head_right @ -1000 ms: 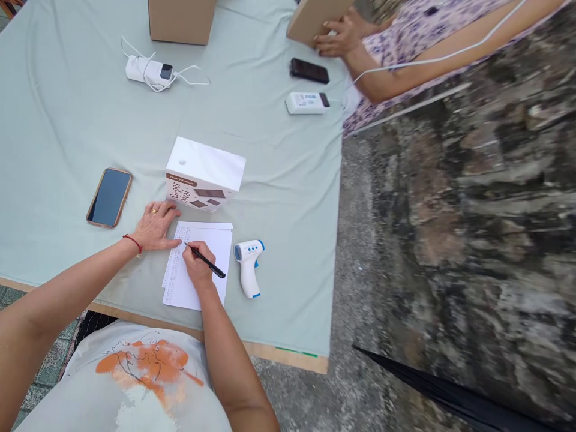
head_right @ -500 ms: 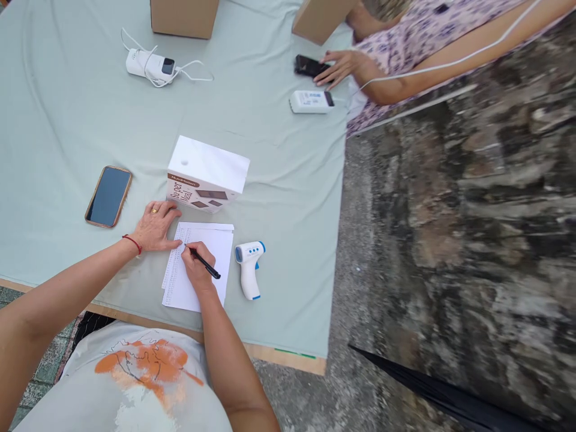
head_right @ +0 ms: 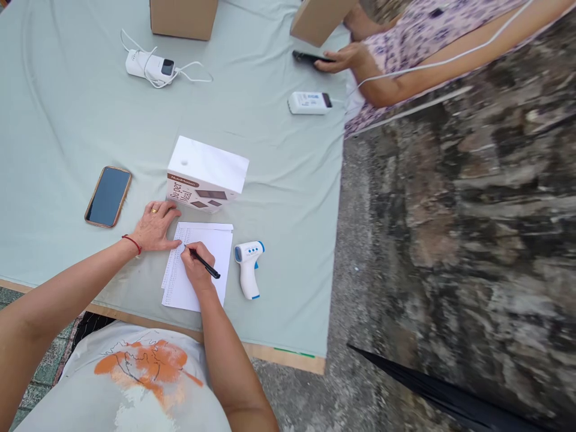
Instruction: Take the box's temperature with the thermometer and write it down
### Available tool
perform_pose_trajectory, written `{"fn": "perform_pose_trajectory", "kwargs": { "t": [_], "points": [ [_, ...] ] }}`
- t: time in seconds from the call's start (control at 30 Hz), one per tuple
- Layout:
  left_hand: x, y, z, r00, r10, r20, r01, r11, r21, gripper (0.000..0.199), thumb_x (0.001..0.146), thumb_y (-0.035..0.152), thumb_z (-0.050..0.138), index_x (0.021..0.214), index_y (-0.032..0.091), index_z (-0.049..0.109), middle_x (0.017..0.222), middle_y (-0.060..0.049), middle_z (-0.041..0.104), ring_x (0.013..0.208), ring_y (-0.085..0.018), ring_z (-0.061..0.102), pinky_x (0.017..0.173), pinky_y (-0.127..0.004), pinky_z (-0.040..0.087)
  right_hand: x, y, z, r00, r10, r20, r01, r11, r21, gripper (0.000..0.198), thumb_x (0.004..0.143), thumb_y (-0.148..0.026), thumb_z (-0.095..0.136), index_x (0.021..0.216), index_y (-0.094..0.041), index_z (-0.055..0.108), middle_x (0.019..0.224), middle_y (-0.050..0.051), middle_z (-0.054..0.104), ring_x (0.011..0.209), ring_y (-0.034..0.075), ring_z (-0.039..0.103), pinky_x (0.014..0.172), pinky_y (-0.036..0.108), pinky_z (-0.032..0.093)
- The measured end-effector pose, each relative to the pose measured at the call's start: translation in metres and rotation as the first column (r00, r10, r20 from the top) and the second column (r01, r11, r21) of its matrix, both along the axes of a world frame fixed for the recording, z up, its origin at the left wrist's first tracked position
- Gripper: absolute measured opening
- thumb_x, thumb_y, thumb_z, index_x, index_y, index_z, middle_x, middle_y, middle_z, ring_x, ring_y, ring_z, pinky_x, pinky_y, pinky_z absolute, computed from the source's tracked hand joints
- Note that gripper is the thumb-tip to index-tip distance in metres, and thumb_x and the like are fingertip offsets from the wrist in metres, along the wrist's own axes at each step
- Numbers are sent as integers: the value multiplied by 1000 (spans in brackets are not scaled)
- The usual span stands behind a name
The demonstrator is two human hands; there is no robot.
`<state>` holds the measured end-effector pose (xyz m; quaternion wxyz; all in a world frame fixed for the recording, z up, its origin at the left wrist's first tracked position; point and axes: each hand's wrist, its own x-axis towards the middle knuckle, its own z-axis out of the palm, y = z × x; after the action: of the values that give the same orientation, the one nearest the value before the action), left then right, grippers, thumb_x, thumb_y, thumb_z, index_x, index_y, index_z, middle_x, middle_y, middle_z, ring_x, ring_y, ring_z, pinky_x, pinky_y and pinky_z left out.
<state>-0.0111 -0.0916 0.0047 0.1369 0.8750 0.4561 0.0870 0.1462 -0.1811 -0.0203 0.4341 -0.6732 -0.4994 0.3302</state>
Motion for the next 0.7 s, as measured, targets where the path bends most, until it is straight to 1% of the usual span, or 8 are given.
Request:
{"fn": "perform_pose_trajectory", "kwargs": {
  "t": [0.2, 0.5, 0.6, 0.7],
  "points": [
    [0, 0, 0, 1000, 2, -4, -2, 1000, 1, 65, 69, 53, 69, 120, 15, 57, 131, -18, 51, 120, -36, 46, 108, -50, 24, 0, 0, -1, 999, -17, -31, 18, 1000, 12, 21, 73, -39, 48, 68, -21, 56, 65, 1, 59, 62, 17, 52, 63, 31, 45],
    [-1, 1, -3, 1000, -11, -6, 11, 999, 36, 68, 68, 54, 67, 120, 12, 57, 130, -18, 51, 119, -34, 47, 107, -49, 26, 0, 0, -4, 1000, -24, -9, 25, 998, 49, 19, 73, -37, 47, 65, -21, 54, 60, -1, 55, 58, 15, 48, 58, 28, 42],
    [-2, 1, -4, 1000, -12, -3, 12, 999, 50, 69, 68, 55, 67, 121, 12, 57, 130, -18, 52, 118, -34, 47, 107, -49, 26, 2, 0, -5, 999, -5, -33, 6, 999, 38, 18, 72, -36, 49, 65, -20, 54, 61, -1, 56, 58, 14, 48, 58, 28, 42],
    [-2, 1, -5, 1000, -10, -6, 10, 999, 48, 68, 68, 55, 67, 121, 12, 57, 131, -18, 52, 118, -34, 47, 107, -49, 26, 2, 0, -5, 998, -18, -62, 20, 999, 32, 17, 72, -36, 50, 67, -20, 56, 62, -1, 57, 59, 15, 50, 59, 28, 43]
  ]
}}
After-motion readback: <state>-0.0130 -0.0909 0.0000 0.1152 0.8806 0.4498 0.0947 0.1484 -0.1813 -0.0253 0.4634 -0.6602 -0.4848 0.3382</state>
